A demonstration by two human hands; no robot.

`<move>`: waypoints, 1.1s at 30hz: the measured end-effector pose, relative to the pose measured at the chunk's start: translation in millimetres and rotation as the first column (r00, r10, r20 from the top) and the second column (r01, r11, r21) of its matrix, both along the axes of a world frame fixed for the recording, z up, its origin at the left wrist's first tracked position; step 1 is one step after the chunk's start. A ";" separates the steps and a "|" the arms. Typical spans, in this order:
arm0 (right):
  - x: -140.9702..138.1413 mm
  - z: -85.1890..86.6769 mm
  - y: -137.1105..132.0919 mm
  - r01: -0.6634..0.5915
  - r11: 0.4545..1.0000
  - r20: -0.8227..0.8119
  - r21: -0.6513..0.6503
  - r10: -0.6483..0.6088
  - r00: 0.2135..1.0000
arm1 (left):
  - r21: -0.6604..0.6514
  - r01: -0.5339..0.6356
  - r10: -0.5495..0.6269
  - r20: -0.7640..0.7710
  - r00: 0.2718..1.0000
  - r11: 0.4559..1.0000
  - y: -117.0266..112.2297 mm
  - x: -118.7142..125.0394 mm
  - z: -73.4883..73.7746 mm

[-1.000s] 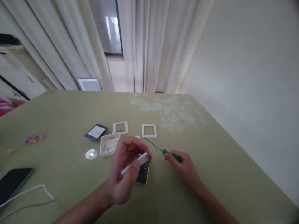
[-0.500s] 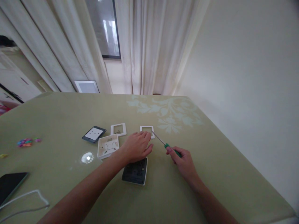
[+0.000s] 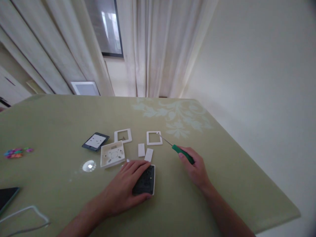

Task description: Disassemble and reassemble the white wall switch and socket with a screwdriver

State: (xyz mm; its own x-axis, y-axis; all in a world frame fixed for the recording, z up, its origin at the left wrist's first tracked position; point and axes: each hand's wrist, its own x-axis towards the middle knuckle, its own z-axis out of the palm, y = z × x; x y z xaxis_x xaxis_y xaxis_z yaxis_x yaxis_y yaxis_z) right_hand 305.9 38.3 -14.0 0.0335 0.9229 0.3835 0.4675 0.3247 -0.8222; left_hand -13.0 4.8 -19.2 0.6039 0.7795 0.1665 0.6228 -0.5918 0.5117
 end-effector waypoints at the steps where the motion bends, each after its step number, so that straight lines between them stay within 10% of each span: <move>1: -1.5 5.5 1.7 0.000 0.999 0.004 0.041 0.000 1.000 | 0.003 -0.017 0.017 0.010 1.000 1.000 -3.5 -1.4 -5.3; 12: -76.2 108.4 18.7 -0.137 0.861 0.093 0.490 0.104 0.990 | 0.061 -0.079 0.072 0.109 0.991 0.995 -3.5 2.3 -21.5; 17: -100.4 98.8 27.0 -0.336 0.862 0.160 0.379 0.296 0.942 | 0.082 -0.093 0.083 0.112 0.990 0.992 -3.3 -0.9 -19.4; 33: -98.5 88.9 27.5 -0.314 0.880 0.104 0.356 0.297 0.949 | 0.090 -0.078 0.072 0.070 0.995 0.993 -3.7 -1.8 -16.2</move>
State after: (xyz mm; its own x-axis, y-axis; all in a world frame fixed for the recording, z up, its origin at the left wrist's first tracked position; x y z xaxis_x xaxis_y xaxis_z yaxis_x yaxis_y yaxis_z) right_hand 207.4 65.7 74.9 -0.2531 0.6798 0.6884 0.3302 0.7295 -0.5990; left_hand -14.7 1.2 -35.4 0.5291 0.8017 0.2783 0.6337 -0.5913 0.4988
